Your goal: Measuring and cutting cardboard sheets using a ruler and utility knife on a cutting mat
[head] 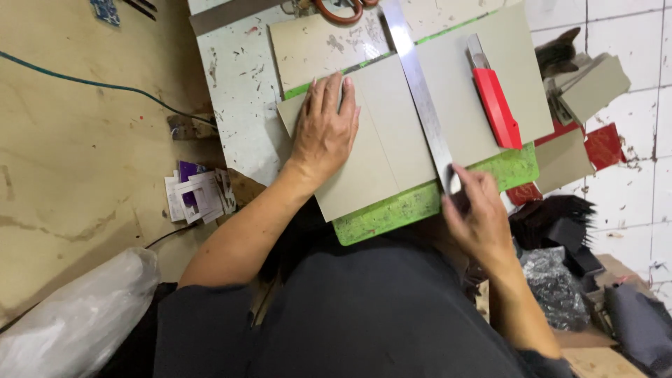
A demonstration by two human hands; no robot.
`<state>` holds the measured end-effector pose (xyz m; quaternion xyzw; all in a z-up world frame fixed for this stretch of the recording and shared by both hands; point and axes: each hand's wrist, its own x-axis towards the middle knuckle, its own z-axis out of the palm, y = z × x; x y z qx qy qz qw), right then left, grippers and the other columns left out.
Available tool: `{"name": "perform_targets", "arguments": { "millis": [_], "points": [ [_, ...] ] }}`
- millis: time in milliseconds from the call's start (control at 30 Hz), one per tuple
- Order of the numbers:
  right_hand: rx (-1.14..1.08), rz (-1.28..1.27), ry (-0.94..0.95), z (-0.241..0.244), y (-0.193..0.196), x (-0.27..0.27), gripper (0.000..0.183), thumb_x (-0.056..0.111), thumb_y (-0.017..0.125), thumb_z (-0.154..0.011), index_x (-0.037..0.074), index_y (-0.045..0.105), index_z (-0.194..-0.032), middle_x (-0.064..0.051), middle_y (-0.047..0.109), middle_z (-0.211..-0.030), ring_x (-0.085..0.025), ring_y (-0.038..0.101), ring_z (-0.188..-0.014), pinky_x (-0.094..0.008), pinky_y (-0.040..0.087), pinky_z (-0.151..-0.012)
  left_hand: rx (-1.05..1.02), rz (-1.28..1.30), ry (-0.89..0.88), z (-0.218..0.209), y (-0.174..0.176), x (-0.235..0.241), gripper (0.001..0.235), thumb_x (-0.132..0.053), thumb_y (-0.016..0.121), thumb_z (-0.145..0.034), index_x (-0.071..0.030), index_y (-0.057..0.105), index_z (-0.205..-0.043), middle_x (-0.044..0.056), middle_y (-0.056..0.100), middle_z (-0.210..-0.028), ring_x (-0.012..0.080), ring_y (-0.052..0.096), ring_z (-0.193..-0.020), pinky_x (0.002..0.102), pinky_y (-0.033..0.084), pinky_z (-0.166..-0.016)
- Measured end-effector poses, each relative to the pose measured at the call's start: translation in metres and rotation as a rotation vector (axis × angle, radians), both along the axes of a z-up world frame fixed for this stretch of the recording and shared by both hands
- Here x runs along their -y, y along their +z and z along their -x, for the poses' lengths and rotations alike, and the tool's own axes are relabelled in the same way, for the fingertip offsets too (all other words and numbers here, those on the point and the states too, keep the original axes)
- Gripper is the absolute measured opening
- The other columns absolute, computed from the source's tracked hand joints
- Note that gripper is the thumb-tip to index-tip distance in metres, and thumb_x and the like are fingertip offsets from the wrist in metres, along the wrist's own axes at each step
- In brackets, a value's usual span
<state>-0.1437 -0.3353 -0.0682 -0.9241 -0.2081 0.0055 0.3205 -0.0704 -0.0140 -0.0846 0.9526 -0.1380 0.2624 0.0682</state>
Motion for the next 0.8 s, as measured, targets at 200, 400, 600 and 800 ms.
{"name": "perform_targets", "arguments": {
  "millis": [200, 400, 600, 800],
  "points": [
    [-0.134, -0.209, -0.171, 0.026, 0.031, -0.035, 0.066, 0.008, 0.087, -0.077, 0.005, 0.067, -0.14, -0.021, 0.075, -0.089, -0.038, 0.073, -0.074, -0.042, 0.057, -0.059, 0.0, 0.028, -0.014, -0.001, -0.005, 0.001, 0.035, -0.017, 0.059, -0.102, 0.01, 0.064, -0.124, 0.027, 0.059, -0.13, 0.0396, 0.059, -0.12, 0.052, 0.044, -0.11],
    [0.098, -0.284, 0.034, 0.039, 0.01, -0.068, 0.056, 0.012, 0.084, -0.079, 0.002, 0.071, -0.133, -0.019, 0.077, -0.109, -0.036, 0.076, -0.086, -0.042, 0.059, -0.064, 0.045, 0.134, -0.007, 0.001, -0.024, 0.0, 0.026, -0.006, 0.056, -0.099, 0.013, 0.062, -0.115, 0.03, 0.056, -0.132, 0.0445, 0.062, -0.118, 0.051, 0.049, -0.107],
    [0.219, -0.153, 0.1, 0.034, 0.01, -0.079, 0.043, 0.016, 0.079, -0.084, 0.002, 0.074, -0.124, -0.014, 0.074, -0.078, -0.032, 0.07, -0.057, -0.041, 0.052, -0.046, 0.022, 0.209, 0.004, 0.001, -0.045, -0.001, 0.025, -0.001, 0.053, -0.099, 0.014, 0.059, -0.118, 0.031, 0.053, -0.134, 0.0476, 0.062, -0.117, 0.051, 0.052, -0.104],
    [0.194, -0.08, 0.079, 0.032, 0.024, -0.081, 0.046, 0.019, 0.075, -0.089, 0.001, 0.07, -0.131, -0.016, 0.073, -0.08, -0.033, 0.07, -0.06, -0.043, 0.051, -0.047, -0.035, 0.123, -0.043, 0.005, -0.004, 0.002, 0.03, -0.001, 0.057, -0.099, 0.012, 0.059, -0.126, 0.029, 0.054, -0.137, 0.0424, 0.059, -0.127, 0.047, 0.047, -0.112]
  ]
}}
